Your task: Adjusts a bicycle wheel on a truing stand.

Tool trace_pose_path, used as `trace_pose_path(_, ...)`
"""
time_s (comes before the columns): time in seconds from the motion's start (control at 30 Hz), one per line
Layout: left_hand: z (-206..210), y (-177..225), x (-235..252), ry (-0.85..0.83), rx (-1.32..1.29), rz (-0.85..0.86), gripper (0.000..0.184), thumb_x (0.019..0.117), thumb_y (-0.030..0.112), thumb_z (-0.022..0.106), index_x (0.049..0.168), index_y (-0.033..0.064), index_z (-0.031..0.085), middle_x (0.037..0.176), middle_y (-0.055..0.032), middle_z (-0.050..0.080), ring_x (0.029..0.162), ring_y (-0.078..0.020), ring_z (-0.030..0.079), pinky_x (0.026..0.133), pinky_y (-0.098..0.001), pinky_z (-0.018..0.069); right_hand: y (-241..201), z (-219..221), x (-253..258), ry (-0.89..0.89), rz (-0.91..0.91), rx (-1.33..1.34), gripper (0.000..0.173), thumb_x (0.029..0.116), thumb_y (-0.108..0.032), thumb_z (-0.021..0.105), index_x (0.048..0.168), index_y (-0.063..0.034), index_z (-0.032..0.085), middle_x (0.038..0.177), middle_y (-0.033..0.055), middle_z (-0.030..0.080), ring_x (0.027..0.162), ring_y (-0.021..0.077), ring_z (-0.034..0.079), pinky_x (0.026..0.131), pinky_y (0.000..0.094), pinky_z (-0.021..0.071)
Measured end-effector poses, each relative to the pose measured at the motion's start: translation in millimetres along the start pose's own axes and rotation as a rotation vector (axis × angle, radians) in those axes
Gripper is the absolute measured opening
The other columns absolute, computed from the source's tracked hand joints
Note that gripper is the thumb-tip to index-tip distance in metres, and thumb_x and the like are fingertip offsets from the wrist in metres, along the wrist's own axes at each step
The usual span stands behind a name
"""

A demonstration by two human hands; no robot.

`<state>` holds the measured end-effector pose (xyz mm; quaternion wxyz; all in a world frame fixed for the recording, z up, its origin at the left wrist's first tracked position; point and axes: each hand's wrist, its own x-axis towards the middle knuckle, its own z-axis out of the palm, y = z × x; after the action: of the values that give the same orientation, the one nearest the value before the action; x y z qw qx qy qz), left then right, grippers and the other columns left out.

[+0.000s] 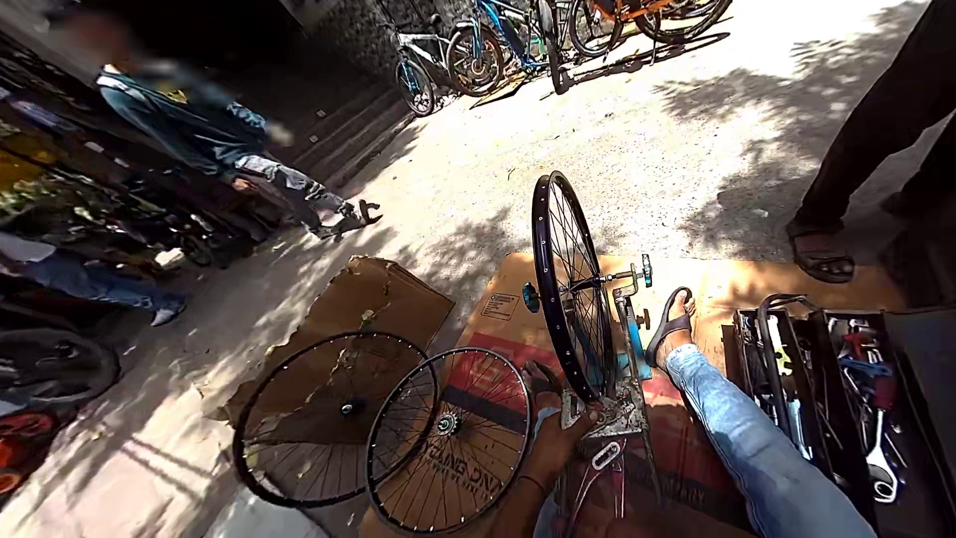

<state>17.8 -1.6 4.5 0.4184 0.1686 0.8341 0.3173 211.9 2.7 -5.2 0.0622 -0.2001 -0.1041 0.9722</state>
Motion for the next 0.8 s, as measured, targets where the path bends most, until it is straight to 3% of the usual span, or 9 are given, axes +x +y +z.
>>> trace_pose_path(0.03, 2, 1, -1, 0.006, -0.002, -0.012, 0.047, 0.0944, 0.045, 0.072, 0.108, 0.0012, 0.067, 0.082, -0.0059, 0.066, 0.064, -0.0118, 0.058, 0.062, -0.032, 0.0505, 3, -13, 6, -0.064, -0.01, 0.018, 0.088, 0.0756, 0.008, 0.053, 0.157, -0.0051, 0.023, 0.138, 0.0235, 0.059, 0.119, 0.0375, 0.065, 0.099, 0.0522, 0.056)
trace_pose_path(0.1, 4, 7, 0, 0.023, -0.038, -0.007, 0.04, 0.0958, 0.04, 0.071, 0.103, 0.0013, 0.067, 0.07, -0.0028, 0.059, 0.051, -0.0091, 0.047, 0.05, -0.0275, 0.0428, 4, -27, 16, -0.12, -0.041, -0.013, 0.087, 0.0775, 0.01, 0.05, 0.159, -0.0042, 0.021, 0.136, 0.0244, 0.061, 0.117, 0.0374, 0.066, 0.098, 0.0516, 0.056)
trace_pose_path(0.2, 3, 12, 0, 0.026, -0.093, -0.006, 0.034, 0.0975, 0.034, 0.07, 0.102, 0.0014, 0.065, 0.064, -0.0015, 0.054, 0.045, -0.0079, 0.04, 0.044, -0.0248, 0.0376, 7, -27, 23, -0.11, -0.083, -0.049, 0.085, 0.0783, 0.011, 0.048, 0.158, -0.0042, 0.023, 0.127, 0.0208, 0.065, 0.108, 0.0324, 0.07, 0.091, 0.0472, 0.0593)
trace_pose_path(0.27, 4, 12, 0, 0.021, -0.12, -0.019, 0.031, 0.0981, 0.033, 0.07, 0.1, 0.0019, 0.065, 0.062, -0.001, 0.053, 0.043, -0.0071, 0.039, 0.042, -0.0233, 0.0363, 12, -28, 27, -0.127, -0.1, -0.036, 0.088, 0.0788, 0.013, 0.048, 0.159, -0.005, 0.018, 0.128, 0.0188, 0.064, 0.109, 0.0297, 0.069, 0.093, 0.0459, 0.058)
trace_pose_path(0.33, 4, 10, 0, 0.018, -0.137, -0.025, 0.03, 0.0986, 0.031, 0.069, 0.099, 0.0021, 0.064, 0.061, -0.0009, 0.053, 0.042, -0.0067, 0.038, 0.041, -0.0228, 0.0349, 19, -32, 32, -0.113, -0.121, -0.041, 0.089, 0.076, 0.012, 0.047, 0.158, -0.0044, 0.02, 0.123, 0.0166, 0.066, 0.105, 0.0273, 0.07, 0.089, 0.0442, 0.0591)
trace_pose_path(0.4, 4, 6, 1, 0.025, -0.152, -0.032, 0.029, 0.0981, 0.031, 0.07, 0.1, 0.0023, 0.065, 0.062, -0.0016, 0.054, 0.042, -0.0068, 0.038, 0.04, -0.0225, 0.0343, 24, -36, 36, -0.095, -0.145, -0.082, 0.083, 0.0764, 0.01, 0.045, 0.156, -0.0052, 0.025, 0.113, 0.0138, 0.07, 0.095, 0.0235, 0.071, 0.073, 0.0372, 0.0588)
trace_pose_path(0.53, 6, 2, 2, 0.037, -0.162, -0.032, 0.027, 0.0977, 0.029, 0.07, 0.098, 0.0025, 0.065, 0.06, -0.0019, 0.053, 0.041, -0.0075, 0.037, 0.04, -0.0229, 0.0339, 24, -37, 33, -0.017, -0.152, -0.147, 0.064, 0.0857, 0.006, 0.041, 0.148, -0.0078, 0.037, 0.1, 0.0089, 0.072, 0.074, 0.014, 0.068, 0.049, 0.024, 0.0466)
trace_pose_path(0.67, 3, -1, 5, 0.041, -0.15, -0.012, 0.028, 0.0973, 0.029, 0.071, 0.1, 0.002, 0.066, 0.064, -0.0032, 0.057, 0.042, -0.0075, 0.038, 0.04, -0.0228, 0.0337, 20, -34, 32, 0.01, -0.123, -0.186, 0.061, 0.0856, 0.005, 0.04, 0.145, -0.0074, 0.039, 0.097, 0.0072, 0.072, 0.067, 0.0105, 0.065, 0.045, 0.0217, 0.0412)
trace_pose_path(0.8, 4, -2, 4, 0.049, -0.1, -0.011, 0.031, 0.0957, 0.032, 0.073, 0.1, 0.0022, 0.067, 0.065, -0.0036, 0.058, 0.045, -0.0088, 0.041, 0.044, -0.0248, 0.0362, 21, -40, 31, -0.003, -0.123, -0.186, 0.06, 0.0846, 0.003, 0.04, 0.144, -0.0058, 0.041, 0.098, 0.0086, 0.072, 0.073, 0.0156, 0.07, 0.047, 0.0249, 0.048)
